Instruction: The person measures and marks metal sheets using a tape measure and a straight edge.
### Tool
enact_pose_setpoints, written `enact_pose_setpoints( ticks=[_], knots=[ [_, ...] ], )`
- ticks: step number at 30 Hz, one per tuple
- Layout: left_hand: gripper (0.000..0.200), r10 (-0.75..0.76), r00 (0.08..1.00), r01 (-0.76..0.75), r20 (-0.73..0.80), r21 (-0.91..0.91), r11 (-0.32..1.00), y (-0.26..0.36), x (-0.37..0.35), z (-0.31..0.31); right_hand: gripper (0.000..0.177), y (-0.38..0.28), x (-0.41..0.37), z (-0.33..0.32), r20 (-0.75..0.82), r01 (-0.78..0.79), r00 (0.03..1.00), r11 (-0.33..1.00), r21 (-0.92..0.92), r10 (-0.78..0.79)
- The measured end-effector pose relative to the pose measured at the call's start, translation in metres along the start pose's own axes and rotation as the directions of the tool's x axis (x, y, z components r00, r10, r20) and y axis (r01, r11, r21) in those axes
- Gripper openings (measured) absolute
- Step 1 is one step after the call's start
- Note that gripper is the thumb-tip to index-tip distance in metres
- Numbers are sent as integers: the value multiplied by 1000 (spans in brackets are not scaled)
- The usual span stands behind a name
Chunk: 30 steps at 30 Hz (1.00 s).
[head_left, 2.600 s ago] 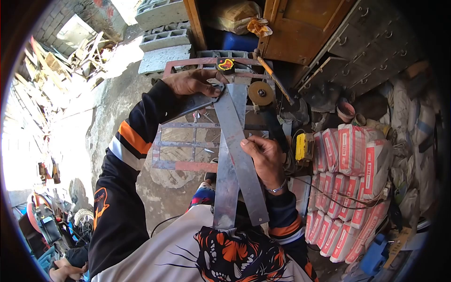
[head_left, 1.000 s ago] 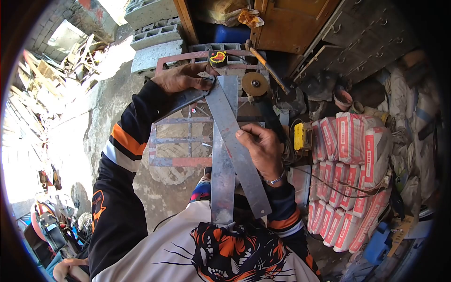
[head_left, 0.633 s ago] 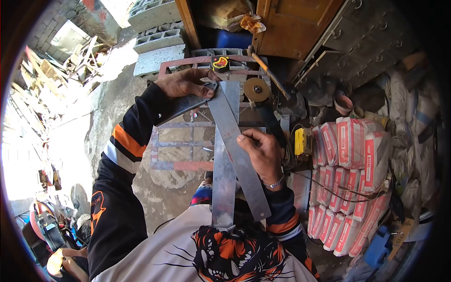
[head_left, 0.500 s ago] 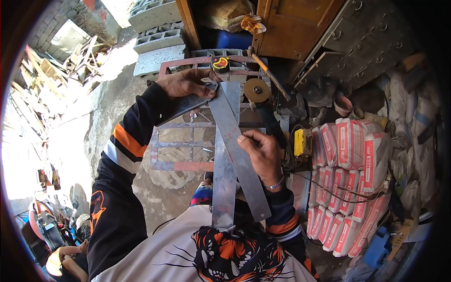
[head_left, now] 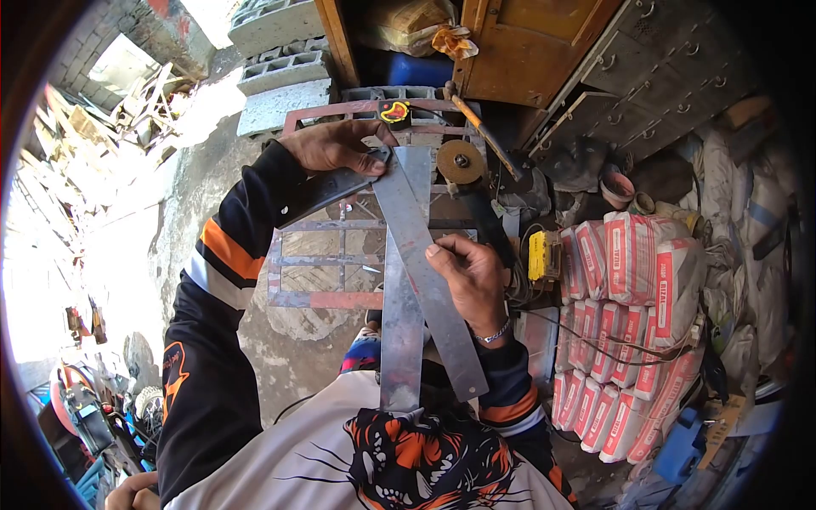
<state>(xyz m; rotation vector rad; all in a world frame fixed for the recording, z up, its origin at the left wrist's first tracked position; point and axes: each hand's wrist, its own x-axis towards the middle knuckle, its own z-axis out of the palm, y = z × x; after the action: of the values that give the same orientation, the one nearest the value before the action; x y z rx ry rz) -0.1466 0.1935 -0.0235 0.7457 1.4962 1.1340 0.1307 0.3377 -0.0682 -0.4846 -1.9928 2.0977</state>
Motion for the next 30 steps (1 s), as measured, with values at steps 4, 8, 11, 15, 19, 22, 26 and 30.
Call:
enact_pose_setpoints(
  ticks=[4,8,11,15,19,22,26,30],
  knots=[
    [38,38,998,-40,49,37,999,-3,5,-5,25,-3,0,-1,8,-4,1000,1000,-8,4],
    [39,23,998,-25,55,31,999,0,1,-3,25,0,0,2,0,1,1000,1000,-16,-1],
    [42,43,998,-45,48,47,998,-6,5,-8,25,4,1,3,-4,15,1000,1000,14,-15],
    [37,114,992,-121,51,150,981,-6,4,-10,25,5,1,3,-6,4,1000,1000,5,-4],
    [37,38,997,-40,65,21,999,-8,3,-11,25,1,1,2,3,-5,1000,1000,-21,5],
    [37,123,992,-125,30,94,988,-11,5,-9,25,-6,2,2,13,-2,1000,999,-33,3],
    [37,34,999,-34,8,-19,999,-4,-2,-3,25,-8,2,0,21,-9,1000,999,-41,9],
    [35,27,1000,-27,8,19,999,0,-3,-3,26,-6,3,0,8,-28,1000,999,-22,28]
  ],
)
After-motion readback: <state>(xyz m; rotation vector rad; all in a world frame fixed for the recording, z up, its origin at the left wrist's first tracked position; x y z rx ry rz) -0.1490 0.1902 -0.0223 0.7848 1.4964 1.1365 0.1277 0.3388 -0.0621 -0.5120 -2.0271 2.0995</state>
